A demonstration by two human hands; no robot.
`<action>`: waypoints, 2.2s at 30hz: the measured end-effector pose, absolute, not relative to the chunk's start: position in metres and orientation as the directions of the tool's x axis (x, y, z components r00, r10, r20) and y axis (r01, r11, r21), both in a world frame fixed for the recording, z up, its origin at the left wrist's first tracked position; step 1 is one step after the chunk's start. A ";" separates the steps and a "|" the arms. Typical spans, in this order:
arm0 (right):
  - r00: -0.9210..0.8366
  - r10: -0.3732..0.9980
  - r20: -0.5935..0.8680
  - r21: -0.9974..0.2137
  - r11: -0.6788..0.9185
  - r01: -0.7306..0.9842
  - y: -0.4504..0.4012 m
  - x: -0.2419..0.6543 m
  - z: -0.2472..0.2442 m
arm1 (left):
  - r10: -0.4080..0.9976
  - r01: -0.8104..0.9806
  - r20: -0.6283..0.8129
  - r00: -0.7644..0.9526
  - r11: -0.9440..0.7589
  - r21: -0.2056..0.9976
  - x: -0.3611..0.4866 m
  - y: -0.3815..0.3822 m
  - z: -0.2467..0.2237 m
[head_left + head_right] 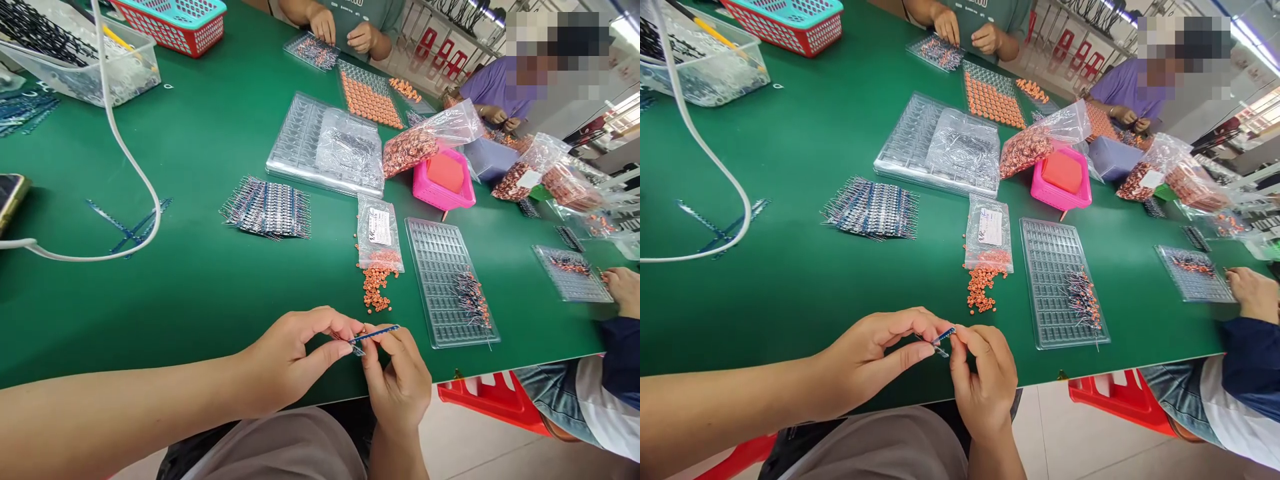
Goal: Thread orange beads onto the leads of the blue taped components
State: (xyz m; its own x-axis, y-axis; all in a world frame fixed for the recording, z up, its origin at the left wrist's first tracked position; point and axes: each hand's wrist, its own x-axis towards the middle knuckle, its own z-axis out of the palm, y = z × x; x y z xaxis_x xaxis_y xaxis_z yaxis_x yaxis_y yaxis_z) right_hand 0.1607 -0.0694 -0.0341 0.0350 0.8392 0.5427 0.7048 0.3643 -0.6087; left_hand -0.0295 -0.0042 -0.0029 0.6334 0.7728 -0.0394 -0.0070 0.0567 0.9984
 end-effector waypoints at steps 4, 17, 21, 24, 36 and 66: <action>0.030 0.834 0.551 -0.593 0.366 0.717 -0.071 0.161 -0.034 | 0.775 -0.007 -0.027 0.631 0.041 0.999 -0.029 -0.005 -0.003; 0.022 0.831 0.556 -0.544 0.344 0.766 -0.068 0.159 -0.033 | 0.769 0.015 0.002 0.639 -0.015 1.000 -0.029 -0.004 -0.004; 0.064 0.838 0.542 -0.618 0.346 0.706 -0.069 0.159 -0.032 | 0.765 0.015 -0.075 0.640 0.086 0.996 -0.028 -0.003 0.000; 0.125 0.863 0.490 -0.719 0.319 0.617 -0.070 0.161 -0.032 | 0.760 0.038 -0.195 0.620 0.219 0.975 -0.026 0.000 0.002; 0.188 0.925 0.331 -0.879 0.230 0.417 -0.071 0.167 -0.029 | 0.768 0.038 -0.317 0.556 0.358 0.933 -0.023 0.002 0.002; 0.210 0.916 0.341 -0.865 0.219 0.452 -0.077 0.157 -0.034 | 0.807 0.109 -0.311 0.503 0.298 0.948 -0.021 0.002 0.003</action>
